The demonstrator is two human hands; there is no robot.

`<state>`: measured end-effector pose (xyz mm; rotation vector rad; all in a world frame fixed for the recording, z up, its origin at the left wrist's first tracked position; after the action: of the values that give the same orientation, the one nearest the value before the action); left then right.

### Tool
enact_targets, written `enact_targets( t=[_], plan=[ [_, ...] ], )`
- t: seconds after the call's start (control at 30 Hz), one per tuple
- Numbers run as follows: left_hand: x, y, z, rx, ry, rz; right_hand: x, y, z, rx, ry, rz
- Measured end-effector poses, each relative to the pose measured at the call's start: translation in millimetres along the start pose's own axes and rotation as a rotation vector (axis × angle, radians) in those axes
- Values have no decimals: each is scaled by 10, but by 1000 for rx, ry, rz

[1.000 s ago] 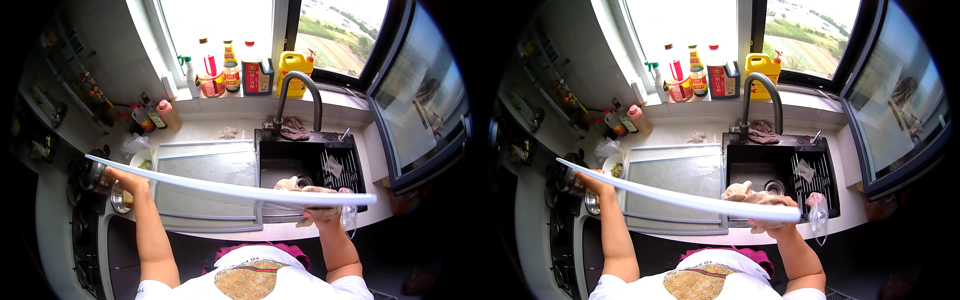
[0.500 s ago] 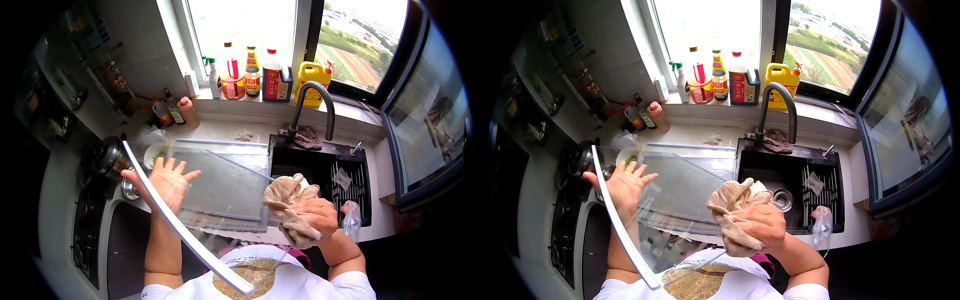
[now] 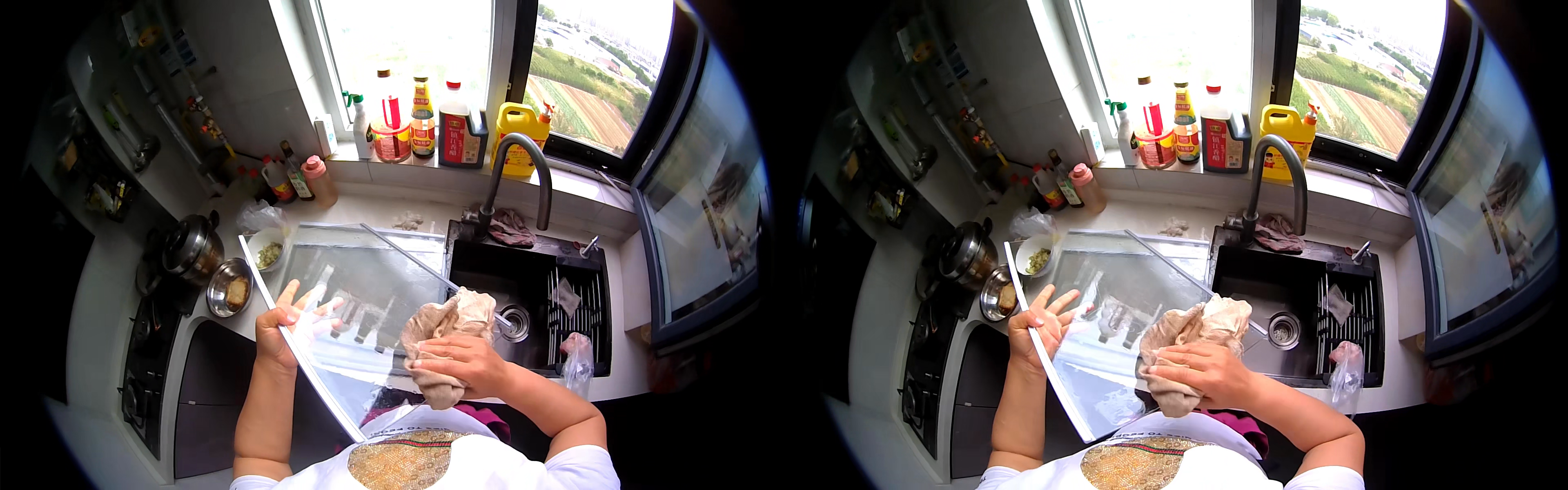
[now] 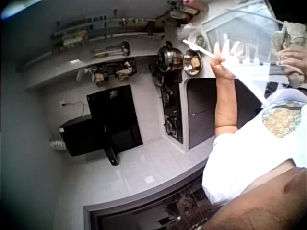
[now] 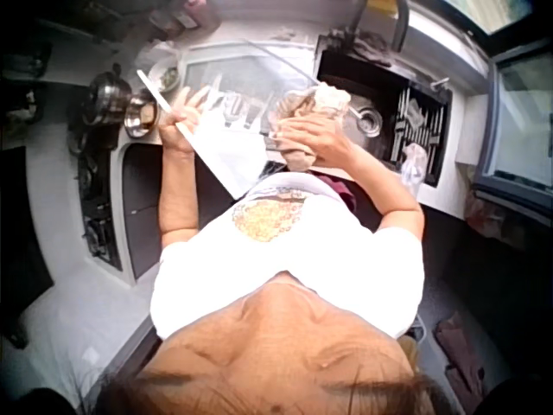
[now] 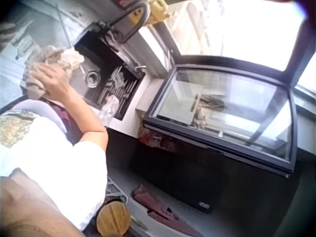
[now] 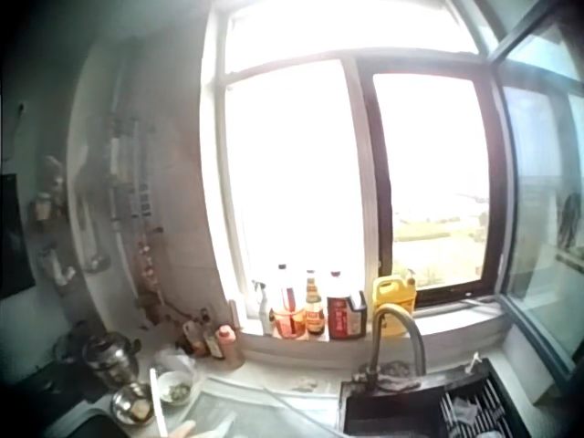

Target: The person rinses a glass shelf in a sink, wipes the adjacent surfaces with a cloth, and then wipes both sides of the glass shelf with the cloth.

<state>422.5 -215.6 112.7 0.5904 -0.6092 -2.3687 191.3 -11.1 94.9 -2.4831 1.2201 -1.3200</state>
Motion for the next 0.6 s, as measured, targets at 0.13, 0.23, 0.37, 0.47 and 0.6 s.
enact_targets(
  t=[0.13,0.23,0.37,0.47,0.6],
  plan=[
    [36,-147,-30,85,-49,37,-27,131,289,443,-194,198],
    [96,-232,-81,80,-92,68,231,244,553,350,-330,190],
    [-20,-270,-173,82,-60,128,429,721,801,195,-331,387],
    [-47,-289,-135,118,-53,115,150,1300,826,97,-162,698],
    [-16,-320,-159,131,-37,115,-300,1770,686,155,175,1068]
  ],
)
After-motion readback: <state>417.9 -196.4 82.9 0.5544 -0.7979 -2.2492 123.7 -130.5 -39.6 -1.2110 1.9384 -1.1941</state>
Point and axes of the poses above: each hand's wrist, its own x-axis towards the middle knuckle, its own z-axis out of the palm, y = z × x, the point moved 1 cm from there along x, towards the middle knuckle, and after that the axes turned 4 degrees about -z, right-handed, at the moved point
